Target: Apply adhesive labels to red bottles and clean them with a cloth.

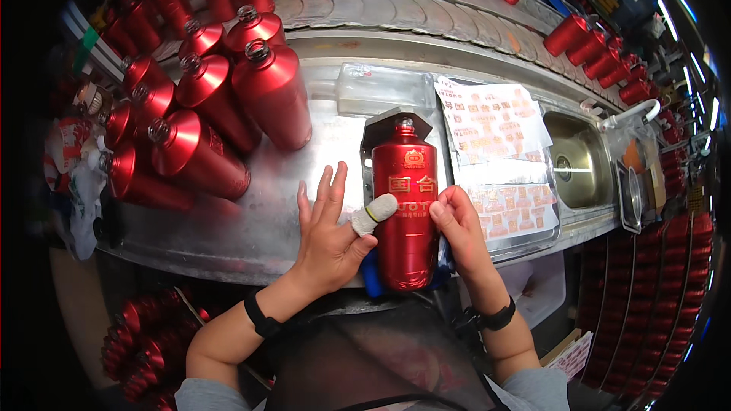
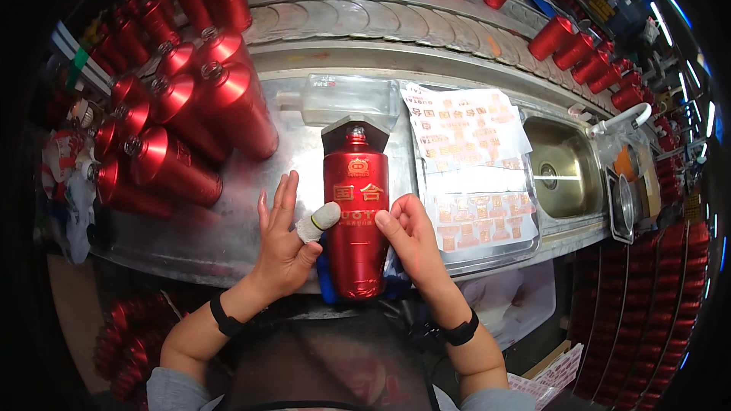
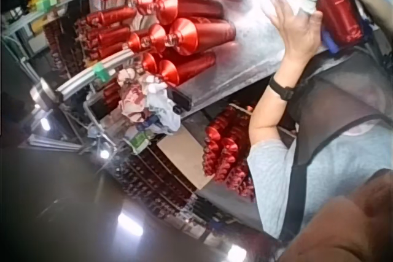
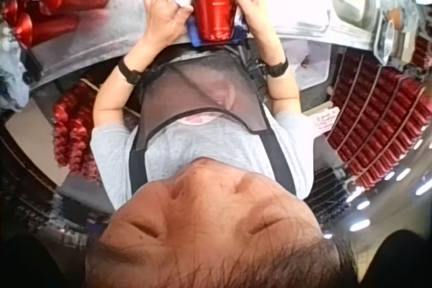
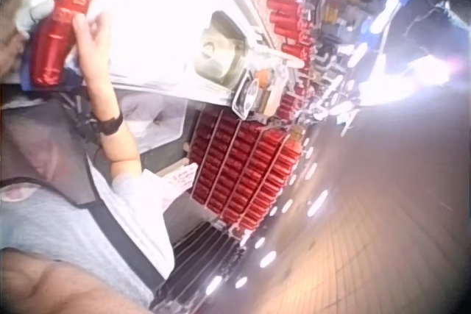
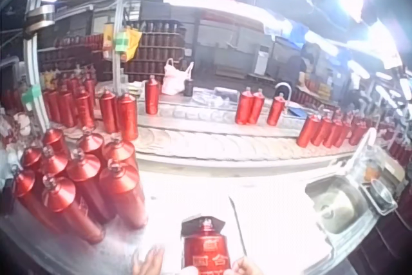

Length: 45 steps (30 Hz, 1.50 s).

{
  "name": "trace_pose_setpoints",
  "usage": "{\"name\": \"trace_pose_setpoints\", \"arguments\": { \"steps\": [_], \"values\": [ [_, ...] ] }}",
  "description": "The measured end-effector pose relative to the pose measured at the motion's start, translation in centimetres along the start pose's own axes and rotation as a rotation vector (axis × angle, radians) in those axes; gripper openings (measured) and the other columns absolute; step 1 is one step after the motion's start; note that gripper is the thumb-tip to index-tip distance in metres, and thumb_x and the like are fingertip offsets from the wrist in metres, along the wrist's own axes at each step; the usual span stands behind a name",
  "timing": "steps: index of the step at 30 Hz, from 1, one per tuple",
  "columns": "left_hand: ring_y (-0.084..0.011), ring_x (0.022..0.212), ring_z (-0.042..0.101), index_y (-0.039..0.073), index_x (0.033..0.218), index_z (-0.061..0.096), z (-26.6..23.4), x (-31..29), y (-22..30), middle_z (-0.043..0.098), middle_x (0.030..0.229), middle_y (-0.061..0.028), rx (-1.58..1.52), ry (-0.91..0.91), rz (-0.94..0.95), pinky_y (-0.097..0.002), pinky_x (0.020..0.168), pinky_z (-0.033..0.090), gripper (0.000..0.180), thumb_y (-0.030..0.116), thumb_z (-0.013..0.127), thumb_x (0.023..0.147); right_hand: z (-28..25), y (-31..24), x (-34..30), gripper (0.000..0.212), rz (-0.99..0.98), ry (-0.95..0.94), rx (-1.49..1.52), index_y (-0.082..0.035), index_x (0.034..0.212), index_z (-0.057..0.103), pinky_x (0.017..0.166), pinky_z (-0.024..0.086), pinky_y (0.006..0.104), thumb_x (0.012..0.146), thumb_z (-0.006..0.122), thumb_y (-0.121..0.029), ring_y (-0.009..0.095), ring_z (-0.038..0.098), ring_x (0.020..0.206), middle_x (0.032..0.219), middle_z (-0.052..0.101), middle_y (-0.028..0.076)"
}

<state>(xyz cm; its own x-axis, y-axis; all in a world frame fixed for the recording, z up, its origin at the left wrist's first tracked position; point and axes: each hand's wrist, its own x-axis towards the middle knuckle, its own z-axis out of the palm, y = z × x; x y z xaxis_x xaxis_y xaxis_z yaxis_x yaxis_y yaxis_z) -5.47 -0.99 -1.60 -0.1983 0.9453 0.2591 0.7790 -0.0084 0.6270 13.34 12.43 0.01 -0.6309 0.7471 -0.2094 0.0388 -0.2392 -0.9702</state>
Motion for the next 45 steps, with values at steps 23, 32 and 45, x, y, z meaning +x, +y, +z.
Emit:
{"name": "trace_pose_setpoints", "arguments": {
  "steps": [23, 32, 45],
  "values": [
    [-0.0466, 0.142, 0.020, 0.025, 0.117, 0.069, -0.9, 4.2, 0.2, 0.022, 0.156, -0.0223, 0.006, 0.079, 0.102, -0.0672, 0.108, 0.005, 0.035, 0.045, 0.053, 0.094, 0.2, -0.2, -0.1, 0.019, 0.001, 0.001, 0.043, -0.010, 0.093, 0.042, 0.062, 0.032, 0.0161, 0.097, 0.059, -0.018, -0.001, 0.040, 0.070, 0.076, 0.048, -0.006],
    [-0.0496, 0.141, 0.020, 0.016, 0.093, 0.072, -1.0, 5.1, 2.1, 0.025, 0.155, -0.0217, 0.118, 0.065, 0.197, -0.0708, 0.106, 0.006, 0.028, 0.041, 0.060, 0.089, -0.8, 0.0, 0.1, 0.019, 0.056, -0.034, 0.035, -0.010, 0.093, 0.044, 0.063, 0.034, 0.0156, 0.096, 0.061, -0.019, 0.000, 0.043, 0.071, 0.078, 0.052, -0.005],
    [-0.0457, 0.143, 0.019, 0.020, 0.117, 0.070, 0.3, 0.4, 0.0, 0.020, 0.156, -0.0252, -0.016, 0.046, 0.003, -0.0651, 0.109, 0.005, 0.043, 0.050, 0.048, 0.095, -0.1, -0.8, 0.4, 0.029, 0.008, -0.031, 0.064, -0.009, 0.097, 0.044, 0.071, 0.040, 0.0171, 0.091, 0.069, -0.022, 0.003, 0.051, 0.081, 0.088, 0.056, 0.000]
  ]
}}
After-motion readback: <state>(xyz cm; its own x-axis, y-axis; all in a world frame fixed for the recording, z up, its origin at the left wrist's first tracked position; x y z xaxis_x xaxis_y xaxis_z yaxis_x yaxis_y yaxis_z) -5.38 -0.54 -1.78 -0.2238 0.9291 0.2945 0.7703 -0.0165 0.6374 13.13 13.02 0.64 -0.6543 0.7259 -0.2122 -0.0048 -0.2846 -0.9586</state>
